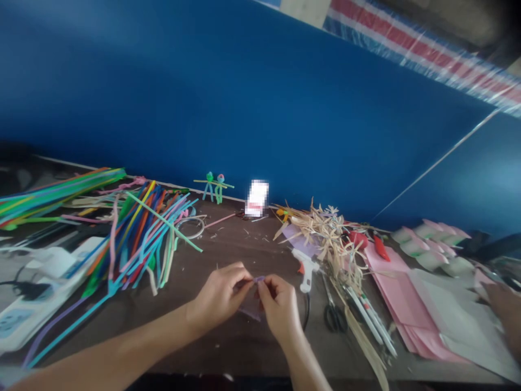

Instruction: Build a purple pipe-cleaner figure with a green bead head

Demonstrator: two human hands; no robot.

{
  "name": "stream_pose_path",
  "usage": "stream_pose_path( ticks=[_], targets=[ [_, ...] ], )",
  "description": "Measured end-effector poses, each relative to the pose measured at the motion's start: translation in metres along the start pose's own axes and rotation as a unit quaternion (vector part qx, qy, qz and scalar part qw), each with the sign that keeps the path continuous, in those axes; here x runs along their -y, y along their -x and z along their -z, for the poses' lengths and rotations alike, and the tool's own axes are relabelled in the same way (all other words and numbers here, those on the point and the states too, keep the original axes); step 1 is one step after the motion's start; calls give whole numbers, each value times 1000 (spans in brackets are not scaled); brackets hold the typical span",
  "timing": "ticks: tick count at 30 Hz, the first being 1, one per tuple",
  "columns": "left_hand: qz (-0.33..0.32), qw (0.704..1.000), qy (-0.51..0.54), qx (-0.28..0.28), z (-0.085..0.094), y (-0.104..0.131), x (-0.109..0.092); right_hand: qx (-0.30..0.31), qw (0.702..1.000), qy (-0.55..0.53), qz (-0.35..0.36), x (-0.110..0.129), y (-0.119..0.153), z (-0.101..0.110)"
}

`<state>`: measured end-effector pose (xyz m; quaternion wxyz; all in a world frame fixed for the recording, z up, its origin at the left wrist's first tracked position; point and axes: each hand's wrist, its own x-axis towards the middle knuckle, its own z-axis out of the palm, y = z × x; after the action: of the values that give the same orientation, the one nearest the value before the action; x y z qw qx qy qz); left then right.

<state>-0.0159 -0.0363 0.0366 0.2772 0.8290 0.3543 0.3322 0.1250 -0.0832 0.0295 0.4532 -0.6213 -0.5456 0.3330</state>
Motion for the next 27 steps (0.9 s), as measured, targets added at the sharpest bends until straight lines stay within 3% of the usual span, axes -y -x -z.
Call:
stream_pose_path(
  ticks=[6,11,15,17,21,27],
  targets=[
    [-28,998,-63,7,-4,-1,5,14,997,-62,-44,-1,-2,-4],
    [21,999,-15,47,-1,-9,11,52,987,-118,-98,-11,-1,-5],
    [88,991,46,86,2,-14,11,124,970,-157,-136,-24,-2,-1],
    [134,979,97,123,2,-16,12,138,973,-146,-114,-27,-3,1],
    [202,947,177,179,-2,-17,15,37,999,-37,3,-26,-2,5],
    [154,965,119,178,-1,-18,15,47,995,51,75,-21,-1,10]
  ],
)
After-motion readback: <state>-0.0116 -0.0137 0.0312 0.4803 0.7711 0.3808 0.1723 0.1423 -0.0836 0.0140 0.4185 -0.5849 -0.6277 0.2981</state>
